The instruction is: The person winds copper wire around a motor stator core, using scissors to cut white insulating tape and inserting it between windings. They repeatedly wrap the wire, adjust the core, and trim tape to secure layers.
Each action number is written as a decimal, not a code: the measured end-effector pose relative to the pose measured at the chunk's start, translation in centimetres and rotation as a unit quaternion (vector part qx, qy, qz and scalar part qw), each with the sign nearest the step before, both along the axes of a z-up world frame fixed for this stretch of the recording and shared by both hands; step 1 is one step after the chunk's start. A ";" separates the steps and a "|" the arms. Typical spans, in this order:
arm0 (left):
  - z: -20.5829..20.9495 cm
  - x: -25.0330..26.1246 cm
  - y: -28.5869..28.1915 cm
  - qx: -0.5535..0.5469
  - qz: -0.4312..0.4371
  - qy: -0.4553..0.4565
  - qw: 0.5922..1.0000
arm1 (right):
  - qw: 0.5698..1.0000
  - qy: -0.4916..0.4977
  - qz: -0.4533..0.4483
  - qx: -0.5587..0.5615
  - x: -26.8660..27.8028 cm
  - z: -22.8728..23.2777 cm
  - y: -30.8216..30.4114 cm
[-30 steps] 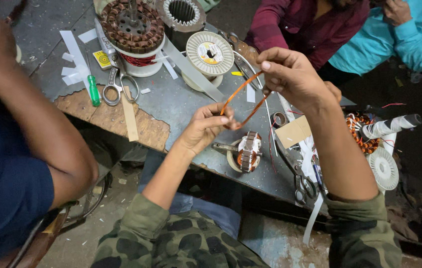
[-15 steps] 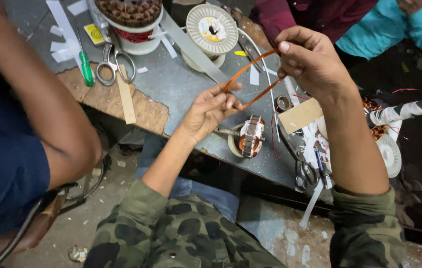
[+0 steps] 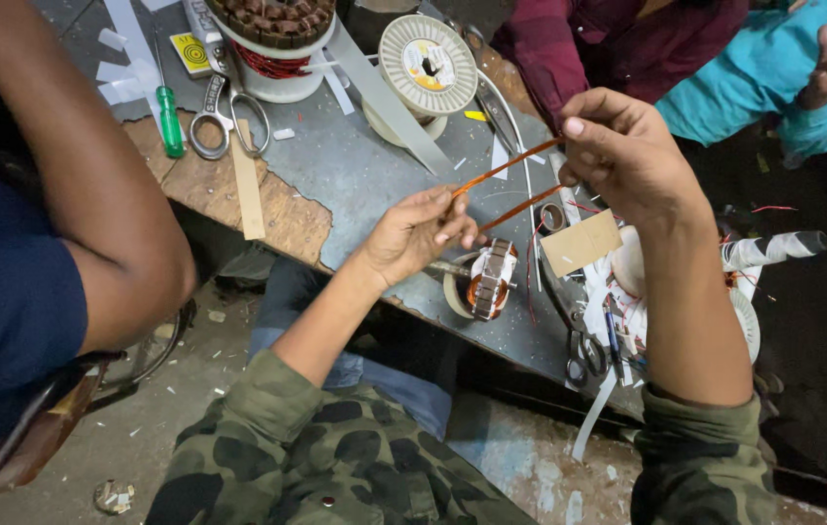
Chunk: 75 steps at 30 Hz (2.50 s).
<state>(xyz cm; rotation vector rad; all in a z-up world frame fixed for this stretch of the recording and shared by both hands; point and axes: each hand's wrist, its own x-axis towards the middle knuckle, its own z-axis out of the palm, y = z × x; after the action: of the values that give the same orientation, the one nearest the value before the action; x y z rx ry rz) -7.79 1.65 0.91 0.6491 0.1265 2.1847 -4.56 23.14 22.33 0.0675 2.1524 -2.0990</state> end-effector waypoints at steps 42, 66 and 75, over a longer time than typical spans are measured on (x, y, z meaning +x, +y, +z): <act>5.1 -1.0 -2.8 -0.095 -0.071 0.083 0.989 | 0.979 -0.025 0.100 0.175 2.0 0.1 -1.4; 5.3 2.6 -1.5 -0.193 0.048 0.116 0.973 | 0.802 0.194 0.243 0.511 3.2 4.6 -5.1; 5.4 2.4 -2.1 -0.190 0.055 0.129 0.972 | 0.712 0.185 0.259 0.626 2.7 4.2 -6.1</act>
<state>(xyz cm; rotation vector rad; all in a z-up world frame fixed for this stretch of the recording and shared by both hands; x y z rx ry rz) -5.41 -0.42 6.28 0.7124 0.7129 2.0887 -1.82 17.03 26.57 -0.7639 2.8756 -0.1059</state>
